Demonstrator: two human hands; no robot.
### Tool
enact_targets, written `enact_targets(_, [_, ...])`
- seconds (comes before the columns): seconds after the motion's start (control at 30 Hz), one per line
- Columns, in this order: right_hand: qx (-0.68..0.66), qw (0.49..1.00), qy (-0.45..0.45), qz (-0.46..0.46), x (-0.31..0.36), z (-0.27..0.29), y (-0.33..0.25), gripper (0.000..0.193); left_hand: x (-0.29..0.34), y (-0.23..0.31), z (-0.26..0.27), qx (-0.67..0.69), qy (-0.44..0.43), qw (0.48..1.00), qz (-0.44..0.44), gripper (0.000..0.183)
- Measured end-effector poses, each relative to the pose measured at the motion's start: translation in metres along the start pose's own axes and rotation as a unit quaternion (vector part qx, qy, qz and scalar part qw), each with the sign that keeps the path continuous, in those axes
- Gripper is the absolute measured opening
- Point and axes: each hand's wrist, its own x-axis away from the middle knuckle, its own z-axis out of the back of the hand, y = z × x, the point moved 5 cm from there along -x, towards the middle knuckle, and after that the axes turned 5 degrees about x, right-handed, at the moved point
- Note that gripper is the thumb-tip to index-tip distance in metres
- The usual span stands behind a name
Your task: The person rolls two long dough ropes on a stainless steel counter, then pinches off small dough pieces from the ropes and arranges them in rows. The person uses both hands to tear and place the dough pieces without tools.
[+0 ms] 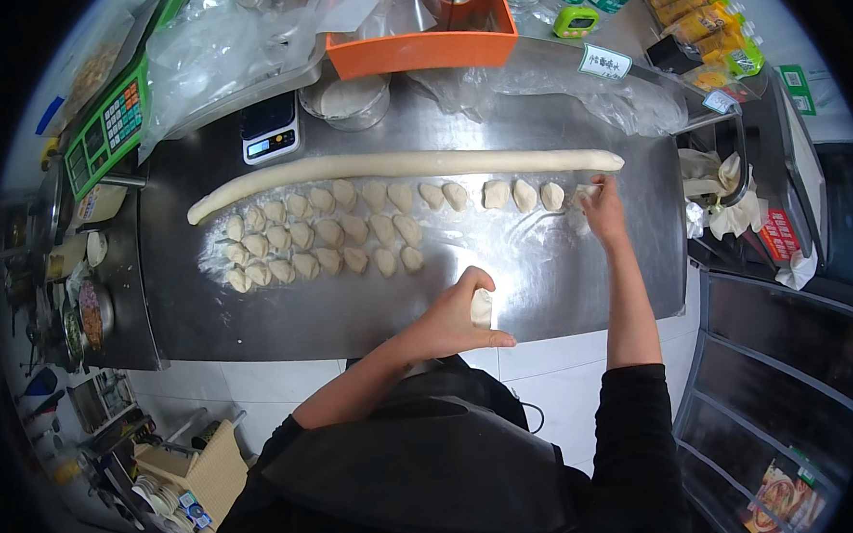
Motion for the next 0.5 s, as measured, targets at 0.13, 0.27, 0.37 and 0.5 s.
enact_targets(0.13, [0.115,0.993,-0.021,0.002,-0.006,-0.030,-0.010,0.034,-0.001,-0.013,-0.007,0.046,0.009,0.997,0.055,0.065])
enact_targets(0.27, [0.141,0.988,-0.057,0.005,-0.005,-0.030,-0.010,0.036,-0.005,-0.008,-0.002,0.090,0.041,0.995,0.025,0.071])
enact_targets(0.37, [0.167,0.984,0.051,-0.015,0.014,0.013,-0.037,0.039,-0.008,-0.010,0.008,0.155,0.068,0.984,0.054,0.079])
enact_targets(0.5, [-0.121,0.977,-0.173,-0.014,0.084,0.019,-0.132,0.036,-0.016,-0.010,0.018,0.177,0.086,0.978,0.077,0.098])
